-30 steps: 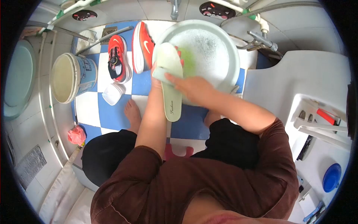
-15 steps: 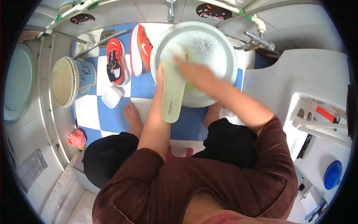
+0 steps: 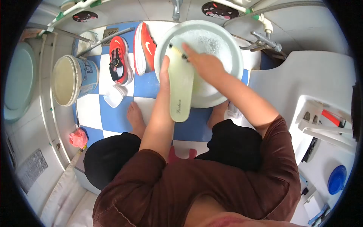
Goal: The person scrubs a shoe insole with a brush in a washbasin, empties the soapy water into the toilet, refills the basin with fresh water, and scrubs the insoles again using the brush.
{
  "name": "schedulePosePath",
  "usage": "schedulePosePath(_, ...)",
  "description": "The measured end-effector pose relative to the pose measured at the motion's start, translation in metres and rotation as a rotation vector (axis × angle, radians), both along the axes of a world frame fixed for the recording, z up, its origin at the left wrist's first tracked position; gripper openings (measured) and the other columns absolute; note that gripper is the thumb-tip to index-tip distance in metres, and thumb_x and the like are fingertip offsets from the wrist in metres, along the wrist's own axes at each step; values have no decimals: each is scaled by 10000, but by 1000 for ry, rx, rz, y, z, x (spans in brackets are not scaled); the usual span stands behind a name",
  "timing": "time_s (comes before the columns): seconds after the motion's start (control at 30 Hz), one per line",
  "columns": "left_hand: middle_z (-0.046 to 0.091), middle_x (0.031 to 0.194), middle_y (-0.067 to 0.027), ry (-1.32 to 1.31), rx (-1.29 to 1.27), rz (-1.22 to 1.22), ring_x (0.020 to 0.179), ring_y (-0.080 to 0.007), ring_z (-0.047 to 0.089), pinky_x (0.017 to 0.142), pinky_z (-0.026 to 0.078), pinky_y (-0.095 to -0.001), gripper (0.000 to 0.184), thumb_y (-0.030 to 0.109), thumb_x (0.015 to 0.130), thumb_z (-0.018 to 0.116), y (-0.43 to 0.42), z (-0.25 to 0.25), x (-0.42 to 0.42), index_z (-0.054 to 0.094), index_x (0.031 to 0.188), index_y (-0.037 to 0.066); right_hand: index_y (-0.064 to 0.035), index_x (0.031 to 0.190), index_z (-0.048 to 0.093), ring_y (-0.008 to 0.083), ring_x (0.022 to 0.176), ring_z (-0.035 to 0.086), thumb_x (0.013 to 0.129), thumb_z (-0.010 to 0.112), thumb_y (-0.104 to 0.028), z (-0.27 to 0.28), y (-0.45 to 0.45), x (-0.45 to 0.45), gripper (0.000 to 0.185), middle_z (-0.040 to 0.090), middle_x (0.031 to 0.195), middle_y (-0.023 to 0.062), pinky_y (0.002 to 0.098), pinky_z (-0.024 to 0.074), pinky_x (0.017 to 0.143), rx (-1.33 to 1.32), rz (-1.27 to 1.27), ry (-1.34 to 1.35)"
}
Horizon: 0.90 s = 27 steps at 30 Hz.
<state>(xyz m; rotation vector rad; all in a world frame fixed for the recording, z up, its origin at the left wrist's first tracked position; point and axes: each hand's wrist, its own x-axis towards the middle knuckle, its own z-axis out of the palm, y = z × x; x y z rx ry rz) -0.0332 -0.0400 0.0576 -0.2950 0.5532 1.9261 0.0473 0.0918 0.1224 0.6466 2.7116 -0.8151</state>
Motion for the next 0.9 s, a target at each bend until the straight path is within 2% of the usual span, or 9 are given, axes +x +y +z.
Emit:
schedulePosePath(0.07,447,1348,-192,95,-183,-32,1131,-335,519,924,465,-422,653,508,943,283,4,9,0,331,1401,45,-270,1441,290,361,835,631,948,415,-276,13,-9,0,509,631,1018,199,440,493,754,59,36,-17)
schedulePosePath(0.23,514,1262,-177,15,200,27,1082,-325,547,842,511,-416,600,476,953,307,-3,7,-21,378,1369,50,-233,1447,274,353,870,627,951,380,-240,6,-31,13,508,633,1022,193,447,486,759,-61,145,67)
schedulePosePath(0.33,500,1282,-182,43,-115,-57,1095,-318,544,874,493,-453,610,484,942,318,7,-5,1,363,1377,59,-239,1447,276,341,867,632,944,383,-234,7,-2,3,513,631,1020,195,436,491,752,-39,24,52)
schedulePosePath(0.43,570,1195,-153,-69,-12,79,1009,-292,591,861,497,-432,572,478,936,359,3,18,-10,443,1317,60,-241,1447,278,334,813,643,935,393,-222,1,-42,26,525,627,1023,203,449,498,730,-49,145,135)
schedulePosePath(0.57,559,1207,-156,30,-117,-32,1056,-303,563,901,479,-444,578,475,939,329,2,1,-5,443,1316,51,-210,1446,258,357,901,637,932,421,-230,13,-15,2,540,515,1253,247,455,508,776,32,108,-68)
schedulePosePath(0.6,552,1214,-162,37,-234,-87,1075,-309,551,916,472,-451,591,481,937,313,6,4,7,436,1320,47,-144,1401,342,359,708,638,927,415,-216,31,-2,-8,485,644,842,215,456,502,600,66,-18,-35)
schedulePosePath(0.73,545,1223,-157,48,45,74,1079,-320,549,879,481,-447,599,504,941,325,9,22,-4,431,1327,59,-192,1428,312,352,799,638,933,416,-222,-8,-38,20,507,643,891,225,468,492,698,274,135,439)
schedulePosePath(0.87,559,1203,-161,-130,64,-128,1024,-361,576,857,492,-431,634,538,942,287,0,0,-2,451,1321,56,-215,1434,324,340,1043,591,943,438,-196,24,5,-5,504,604,1109,234,417,467,857,65,3,-130)
schedulePosePath(0.9,568,1186,-163,-100,-23,-113,980,-354,595,852,496,-421,669,567,937,260,6,20,8,458,1320,56,-249,1429,326,345,1003,603,943,441,-221,11,25,-4,500,613,1089,232,425,471,852,19,-112,-4)
